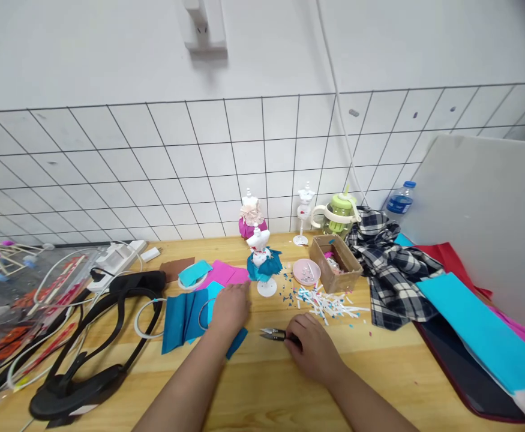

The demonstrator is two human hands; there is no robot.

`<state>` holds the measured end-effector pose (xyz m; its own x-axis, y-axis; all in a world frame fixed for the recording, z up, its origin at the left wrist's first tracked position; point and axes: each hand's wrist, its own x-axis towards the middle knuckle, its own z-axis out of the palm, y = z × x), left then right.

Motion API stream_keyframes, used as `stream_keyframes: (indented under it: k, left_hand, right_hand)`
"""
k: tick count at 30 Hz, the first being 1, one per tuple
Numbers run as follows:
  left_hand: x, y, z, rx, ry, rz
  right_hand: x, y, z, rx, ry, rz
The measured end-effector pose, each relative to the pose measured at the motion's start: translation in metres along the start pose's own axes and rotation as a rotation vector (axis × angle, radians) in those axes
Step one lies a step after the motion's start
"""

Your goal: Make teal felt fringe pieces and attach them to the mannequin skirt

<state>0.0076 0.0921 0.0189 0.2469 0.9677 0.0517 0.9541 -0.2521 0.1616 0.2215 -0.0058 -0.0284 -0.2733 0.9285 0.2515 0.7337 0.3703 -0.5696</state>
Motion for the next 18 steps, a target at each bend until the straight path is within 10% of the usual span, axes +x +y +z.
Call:
stream_keyframes:
  k: [8,18]
  left_hand:
    - [-0.061,-0.084,-0.008,-0.032,-0.058,-0.014]
    - [-0.055,-0.094,0.023,-0.168,0.141,0.198]
  right_hand:
    - [-0.003,0.006,0.001,-0.008,0.045,-0.002]
    - [0.007,-0.065,0.022,-0.131,-0.292,-0.356]
